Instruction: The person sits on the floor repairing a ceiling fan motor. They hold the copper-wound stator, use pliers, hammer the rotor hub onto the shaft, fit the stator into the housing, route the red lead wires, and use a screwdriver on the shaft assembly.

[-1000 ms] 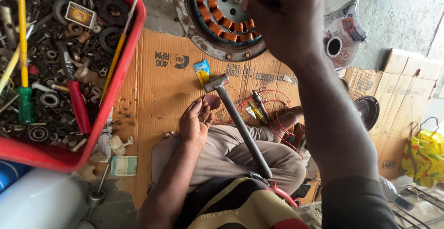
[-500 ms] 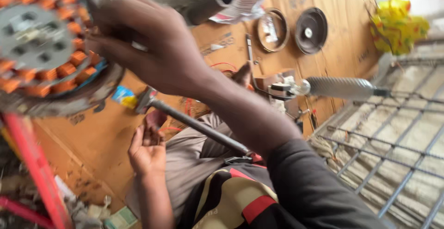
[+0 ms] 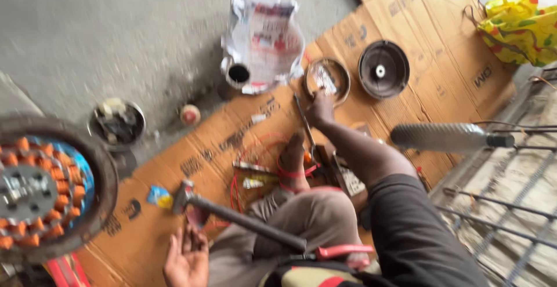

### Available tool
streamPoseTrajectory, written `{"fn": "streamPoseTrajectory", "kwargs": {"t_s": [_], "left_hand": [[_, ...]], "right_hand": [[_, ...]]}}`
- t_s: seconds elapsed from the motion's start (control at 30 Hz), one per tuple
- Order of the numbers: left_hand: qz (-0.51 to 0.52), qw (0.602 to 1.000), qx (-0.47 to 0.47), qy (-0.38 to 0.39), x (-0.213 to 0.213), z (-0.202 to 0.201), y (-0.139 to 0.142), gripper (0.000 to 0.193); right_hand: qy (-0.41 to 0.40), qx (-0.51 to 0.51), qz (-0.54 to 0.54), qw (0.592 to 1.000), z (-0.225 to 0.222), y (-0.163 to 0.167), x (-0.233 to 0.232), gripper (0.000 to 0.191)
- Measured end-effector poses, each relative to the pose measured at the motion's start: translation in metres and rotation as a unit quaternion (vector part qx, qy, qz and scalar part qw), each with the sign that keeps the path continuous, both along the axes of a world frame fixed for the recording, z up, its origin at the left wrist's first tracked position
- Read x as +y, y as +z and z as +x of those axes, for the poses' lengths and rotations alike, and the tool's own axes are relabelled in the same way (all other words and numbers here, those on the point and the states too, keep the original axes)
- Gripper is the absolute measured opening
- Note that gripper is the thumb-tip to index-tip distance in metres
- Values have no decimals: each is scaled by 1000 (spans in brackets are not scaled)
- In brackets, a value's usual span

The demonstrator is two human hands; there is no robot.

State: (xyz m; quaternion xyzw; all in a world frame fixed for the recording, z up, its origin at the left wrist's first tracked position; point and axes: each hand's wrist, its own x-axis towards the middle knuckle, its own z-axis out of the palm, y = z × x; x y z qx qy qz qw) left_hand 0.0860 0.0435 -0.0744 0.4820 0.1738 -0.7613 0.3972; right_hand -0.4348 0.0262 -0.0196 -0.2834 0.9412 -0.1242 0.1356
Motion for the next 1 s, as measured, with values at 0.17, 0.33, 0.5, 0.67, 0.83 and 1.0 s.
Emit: {"fn": "streamPoseTrajectory", "kwargs": {"t_s": [0.17, 0.33, 0.5, 0.67, 0.83, 1.0], "left_hand": [[21, 996, -58, -60, -27, -21, -21, 31], [0, 988, -99, -122, -43, -41, -23, 32], [-100, 968, -90, -210, -33, -45, 8, 35], [-255, 918, -118, -278, -19, -41, 86, 38], [-429, 841, -159, -288, -31, -67, 196, 45], [-595, 770, -92, -209, -40, -98, 283, 54]], "right_hand": [[-100, -56, 0, 993, -6, -17, 0, 22], [-90, 34, -60, 994, -36, 12, 2, 16], [-116, -153, -218, 957, -93, 129, 19, 31], [78, -139, -240, 958, -40, 241, 41, 41], [292, -94, -210, 928, 40, 319, 39, 40], [467, -75, -258, 842, 101, 350, 26, 39]]}}
